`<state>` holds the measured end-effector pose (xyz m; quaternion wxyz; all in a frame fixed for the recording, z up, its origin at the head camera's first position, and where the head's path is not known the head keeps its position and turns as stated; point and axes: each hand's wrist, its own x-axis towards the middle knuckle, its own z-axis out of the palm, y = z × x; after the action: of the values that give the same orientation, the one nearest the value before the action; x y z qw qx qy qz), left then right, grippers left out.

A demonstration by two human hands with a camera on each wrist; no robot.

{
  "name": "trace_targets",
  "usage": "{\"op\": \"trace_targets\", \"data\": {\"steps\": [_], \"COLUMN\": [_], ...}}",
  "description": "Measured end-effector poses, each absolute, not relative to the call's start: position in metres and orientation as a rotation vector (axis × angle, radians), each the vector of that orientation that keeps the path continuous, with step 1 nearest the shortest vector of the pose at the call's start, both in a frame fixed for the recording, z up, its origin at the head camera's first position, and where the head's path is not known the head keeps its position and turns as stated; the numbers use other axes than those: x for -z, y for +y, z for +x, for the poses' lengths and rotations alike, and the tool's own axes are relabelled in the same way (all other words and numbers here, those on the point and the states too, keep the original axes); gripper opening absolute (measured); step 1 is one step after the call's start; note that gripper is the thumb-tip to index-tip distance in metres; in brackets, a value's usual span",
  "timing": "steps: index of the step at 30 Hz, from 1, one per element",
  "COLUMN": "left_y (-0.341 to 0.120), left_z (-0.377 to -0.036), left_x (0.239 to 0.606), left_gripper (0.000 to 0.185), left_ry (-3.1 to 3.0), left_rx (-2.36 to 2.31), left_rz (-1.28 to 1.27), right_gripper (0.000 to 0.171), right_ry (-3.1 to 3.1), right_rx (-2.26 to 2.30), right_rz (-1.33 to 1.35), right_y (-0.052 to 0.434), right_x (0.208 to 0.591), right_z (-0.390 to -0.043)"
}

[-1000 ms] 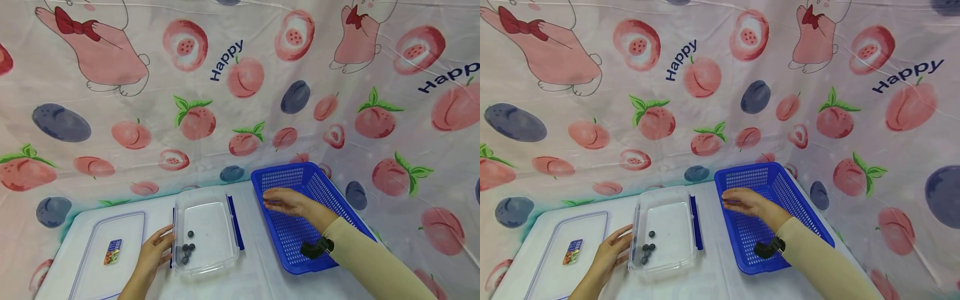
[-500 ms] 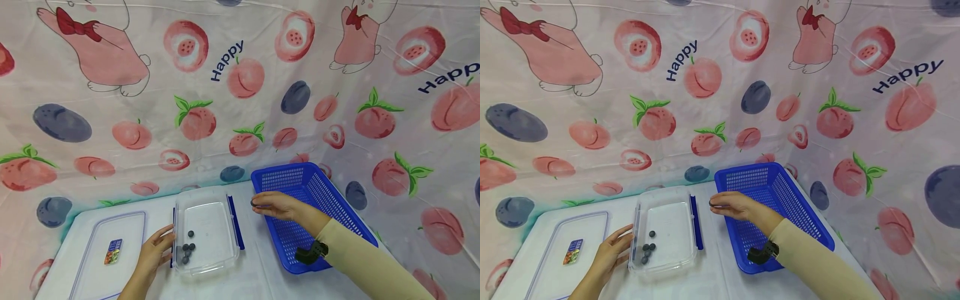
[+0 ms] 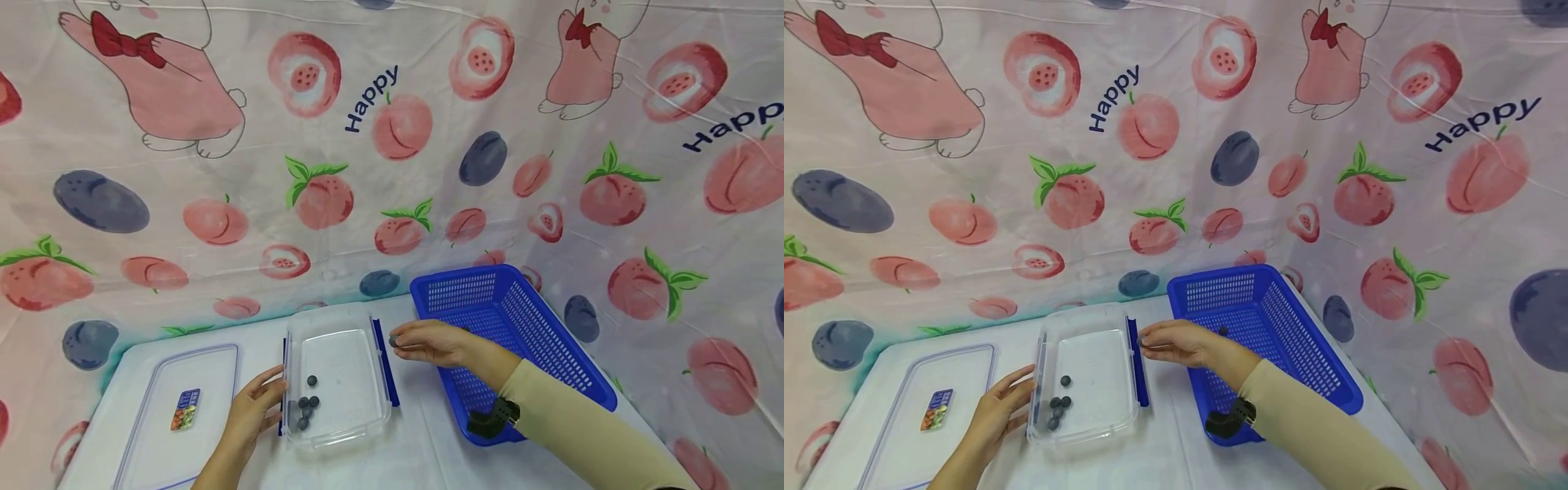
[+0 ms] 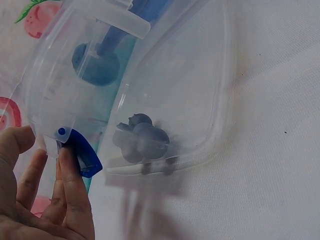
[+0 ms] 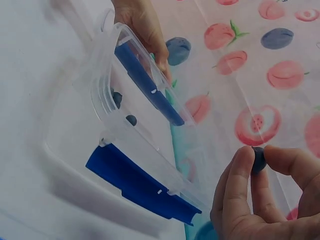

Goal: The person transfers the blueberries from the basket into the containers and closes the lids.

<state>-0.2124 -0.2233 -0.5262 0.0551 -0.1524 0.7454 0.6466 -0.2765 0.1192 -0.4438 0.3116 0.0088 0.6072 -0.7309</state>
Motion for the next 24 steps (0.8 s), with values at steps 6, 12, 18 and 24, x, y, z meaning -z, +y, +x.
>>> {"op": "trace_targets", "data": {"steps": [6,12,18,24], "left_y": [-0.223,-0.223,-0.223,-0.222], "left_z": [-0.213,-0.212,-0.213,-0.212], "left_x": [0.527,0.528,0.527,0.525], "left_gripper": [0.059,0.063,0.060,0.058], "left_ry": [2.265,2.265,2.264,2.257], "left_rx": [-1.962,-1.966,-1.968,-1.972], "left_rz": [-0.461,-0.464,-0.459,-0.462], "right_gripper": [0.031,0.027,0.029,0.028], "right_ry": [1.627,1.615,1.609,1.603], "right_rx": [1.896,1.885,1.894,1.876], "right_rz": [0.001,0.029,0.044,-0.005], "right_y": [0.105,0.093,0.083,0.072], "right_x": [0.450,0.455,0.462,0.466], "right_z": [-0.275,-0.273,-0.273,-0.272]}}
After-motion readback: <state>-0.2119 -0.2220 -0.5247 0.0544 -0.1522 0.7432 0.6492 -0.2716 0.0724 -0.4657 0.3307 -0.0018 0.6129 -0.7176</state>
